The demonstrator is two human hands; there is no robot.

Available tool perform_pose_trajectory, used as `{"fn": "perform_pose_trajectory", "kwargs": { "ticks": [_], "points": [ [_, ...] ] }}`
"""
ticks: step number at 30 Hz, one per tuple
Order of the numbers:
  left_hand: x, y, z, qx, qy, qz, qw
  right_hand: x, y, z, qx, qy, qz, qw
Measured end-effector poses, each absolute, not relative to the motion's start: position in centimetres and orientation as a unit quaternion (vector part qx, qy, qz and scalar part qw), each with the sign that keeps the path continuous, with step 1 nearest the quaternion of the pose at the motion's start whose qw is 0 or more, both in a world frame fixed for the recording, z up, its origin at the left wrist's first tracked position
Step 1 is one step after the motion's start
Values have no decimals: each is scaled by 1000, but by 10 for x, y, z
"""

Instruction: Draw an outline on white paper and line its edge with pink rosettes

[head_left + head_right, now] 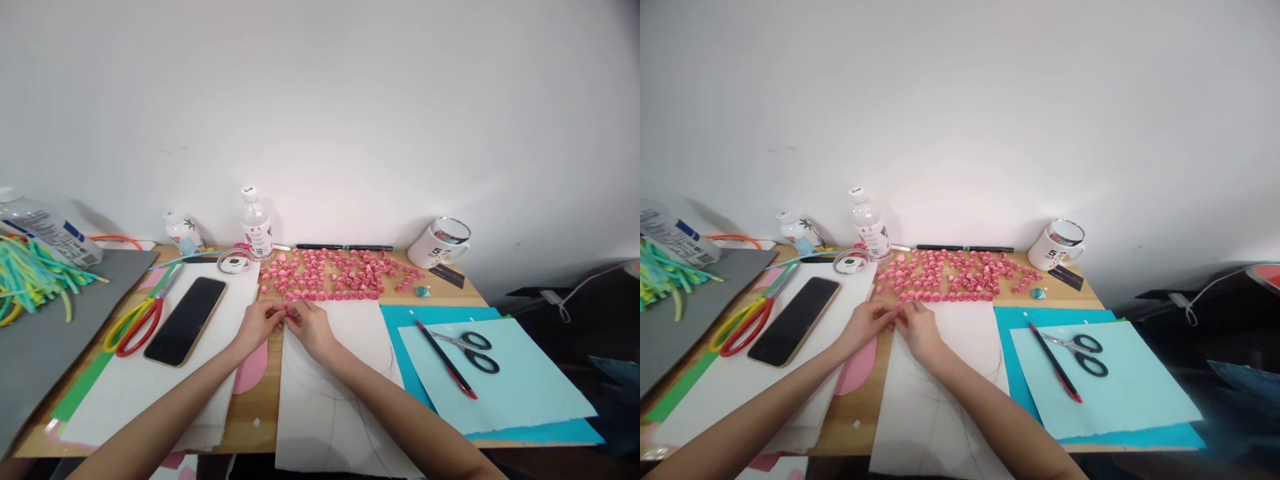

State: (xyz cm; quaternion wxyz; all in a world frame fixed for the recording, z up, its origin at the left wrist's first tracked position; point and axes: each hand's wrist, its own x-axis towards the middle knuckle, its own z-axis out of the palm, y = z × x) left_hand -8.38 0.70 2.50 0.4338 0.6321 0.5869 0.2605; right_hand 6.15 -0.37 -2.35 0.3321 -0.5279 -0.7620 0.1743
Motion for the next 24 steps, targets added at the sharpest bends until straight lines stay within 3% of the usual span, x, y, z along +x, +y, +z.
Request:
{"fn": "perform_pose_trajectory", "kwargs": {
  "ticks": [20,24],
  "points": [
    [-78,9,27,617,622,256,408,59,-4,-12,-542,-752,199,317],
    [-82,6,27,593,610,271,449,75,-2,7,-542,-753,191,320]
  ]
}}
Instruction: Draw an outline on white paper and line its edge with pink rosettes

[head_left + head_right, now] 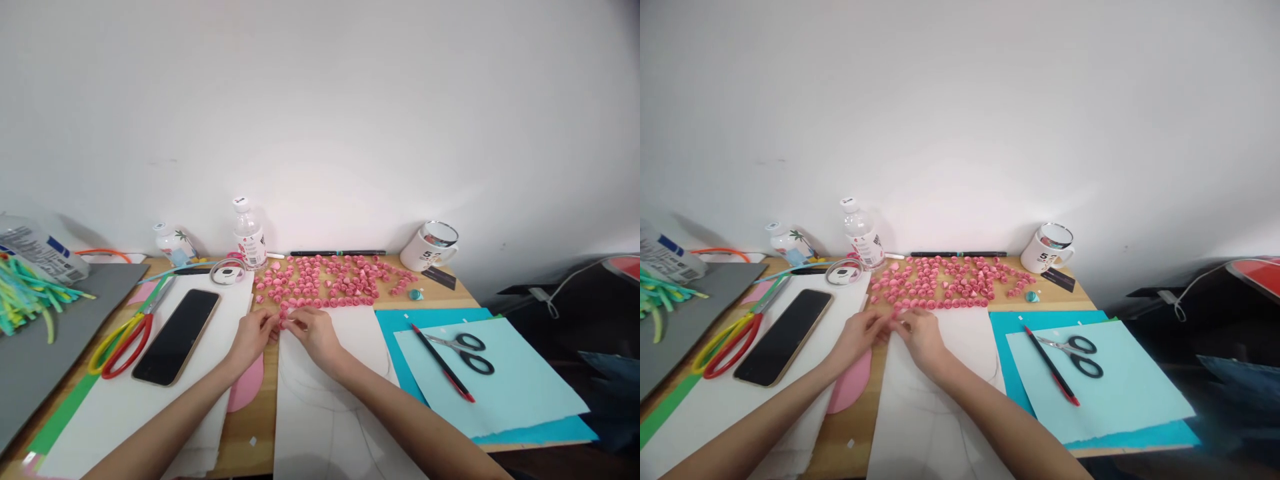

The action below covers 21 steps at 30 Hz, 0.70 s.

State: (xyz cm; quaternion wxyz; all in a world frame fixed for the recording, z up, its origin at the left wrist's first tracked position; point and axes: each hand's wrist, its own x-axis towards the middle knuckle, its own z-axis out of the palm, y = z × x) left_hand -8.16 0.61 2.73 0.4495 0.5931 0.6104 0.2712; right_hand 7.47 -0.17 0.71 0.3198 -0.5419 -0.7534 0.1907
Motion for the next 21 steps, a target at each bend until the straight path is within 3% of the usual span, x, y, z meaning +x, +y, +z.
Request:
{"fn": "perform_pose_trajectory", "kwargs": {
  "ticks": [7,21],
  "points": [
    [-88,4,27,557,594,266,515,146,80,47,-627,-747,86,205],
    [-85,4,28,579,601,253,489,127,152,33,-615,-785,64,35]
  ]
}}
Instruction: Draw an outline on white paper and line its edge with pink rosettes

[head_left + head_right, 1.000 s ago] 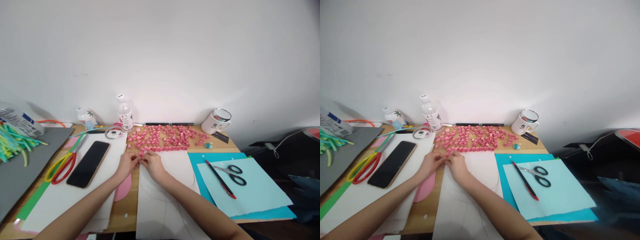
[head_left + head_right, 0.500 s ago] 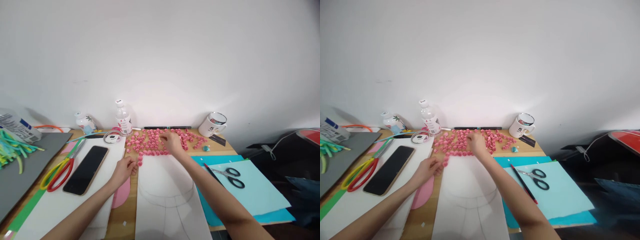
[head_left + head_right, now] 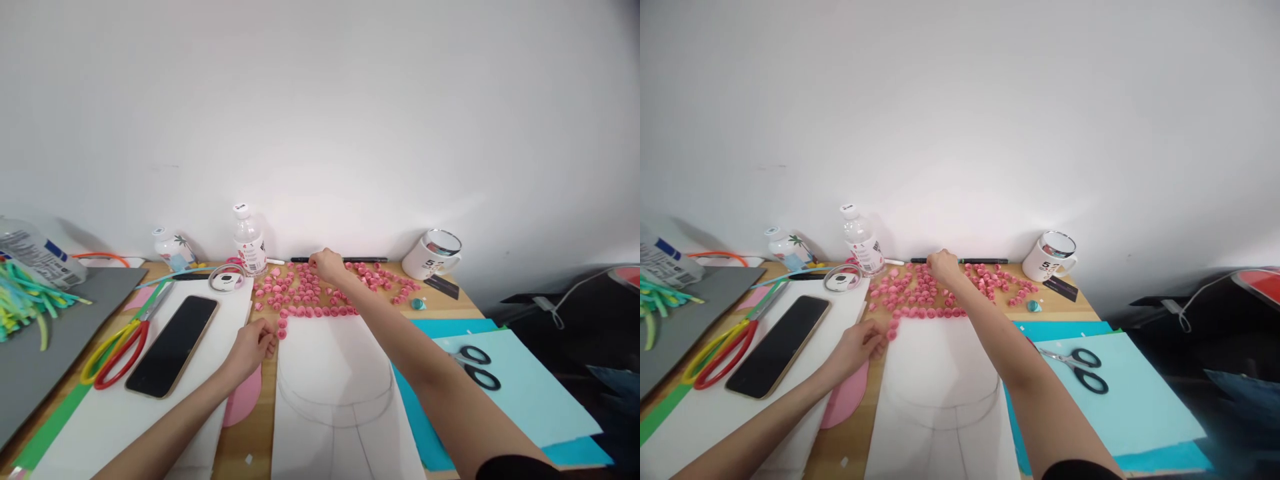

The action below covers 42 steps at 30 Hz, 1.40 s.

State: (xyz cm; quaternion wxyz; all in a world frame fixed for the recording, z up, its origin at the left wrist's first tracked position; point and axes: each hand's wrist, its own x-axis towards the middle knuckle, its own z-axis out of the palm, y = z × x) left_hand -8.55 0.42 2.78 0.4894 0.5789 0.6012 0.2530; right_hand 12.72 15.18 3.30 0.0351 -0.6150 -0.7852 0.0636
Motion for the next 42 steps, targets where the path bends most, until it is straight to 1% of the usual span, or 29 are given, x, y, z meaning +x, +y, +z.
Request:
{"fn": "perform_pose_trajectory", "kwargs": {
  "ticks": [6,11,15,18,19,21,22,23,25,28,35,42],
  "points": [
    [-85,4,29,582,603,247,487,119,155,29,-638,-767,66,23],
    [-87,2,22,602,595,252,469,120,152,35,-646,-757,71,64],
    [-89,1,19,597,590,264,475,123,130,53,-642,-751,79,132],
    [-89,2,21,597,589,260,479,117,89,55,-612,-760,114,185],
    [-90,1,23,596,589,259,480,112,71,51,-590,-768,143,205],
    [-90,0,25,591,587,256,490,102,36,38,-510,-748,282,318],
    [-91,-1,27,587,585,252,500,97,20,30,-485,-733,326,348],
    [-91,-2,27,581,583,248,510,92,6,22,-469,-726,347,362],
    [-92,-6,29,572,576,239,532,83,-14,9,-462,-720,350,381],
    [-92,-10,31,572,566,232,546,75,-28,-2,-476,-712,334,393],
    [-89,-10,33,557,573,219,559,64,-28,-14,-524,-713,277,373],
    [-87,-7,29,537,591,223,560,59,-25,-18,-536,-709,285,359]
  ]
}}
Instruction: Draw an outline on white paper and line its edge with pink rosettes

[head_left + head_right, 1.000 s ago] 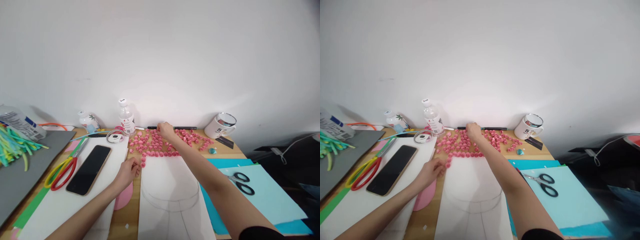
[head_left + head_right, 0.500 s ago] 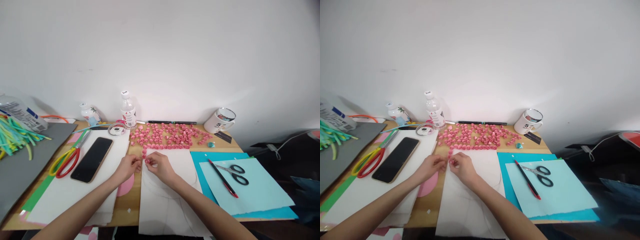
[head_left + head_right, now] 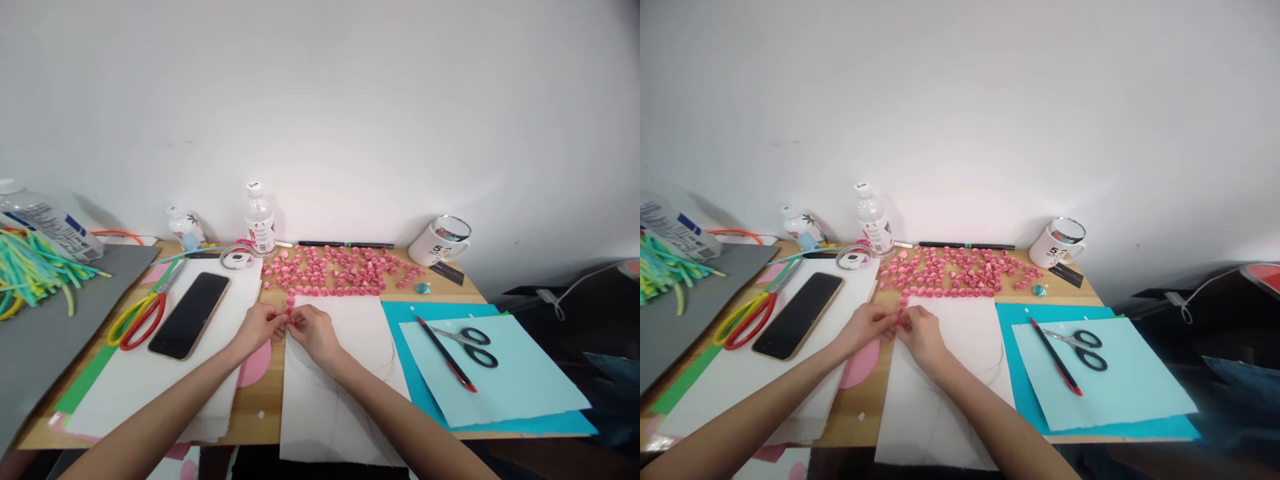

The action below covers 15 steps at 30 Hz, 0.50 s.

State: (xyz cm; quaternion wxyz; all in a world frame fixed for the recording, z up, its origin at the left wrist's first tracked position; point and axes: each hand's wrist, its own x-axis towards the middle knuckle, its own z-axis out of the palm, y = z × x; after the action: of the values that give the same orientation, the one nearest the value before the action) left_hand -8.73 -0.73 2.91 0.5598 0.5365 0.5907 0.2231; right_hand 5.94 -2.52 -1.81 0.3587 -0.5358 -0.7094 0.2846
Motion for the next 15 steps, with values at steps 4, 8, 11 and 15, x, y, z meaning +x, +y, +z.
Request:
{"fn": "perform_pose_trajectory", "kwargs": {
  "ticks": [4,8,11,15],
  "points": [
    [-87,-5,25,534,600,222,552,60,-24,-19,-535,-705,290,364],
    [-87,-4,25,533,608,220,547,61,-23,-21,-532,-706,288,368],
    [-86,-4,27,533,611,220,544,61,-22,-22,-536,-705,279,371],
    [-84,-3,27,536,615,218,536,60,-22,-24,-537,-704,272,376]
  ]
}}
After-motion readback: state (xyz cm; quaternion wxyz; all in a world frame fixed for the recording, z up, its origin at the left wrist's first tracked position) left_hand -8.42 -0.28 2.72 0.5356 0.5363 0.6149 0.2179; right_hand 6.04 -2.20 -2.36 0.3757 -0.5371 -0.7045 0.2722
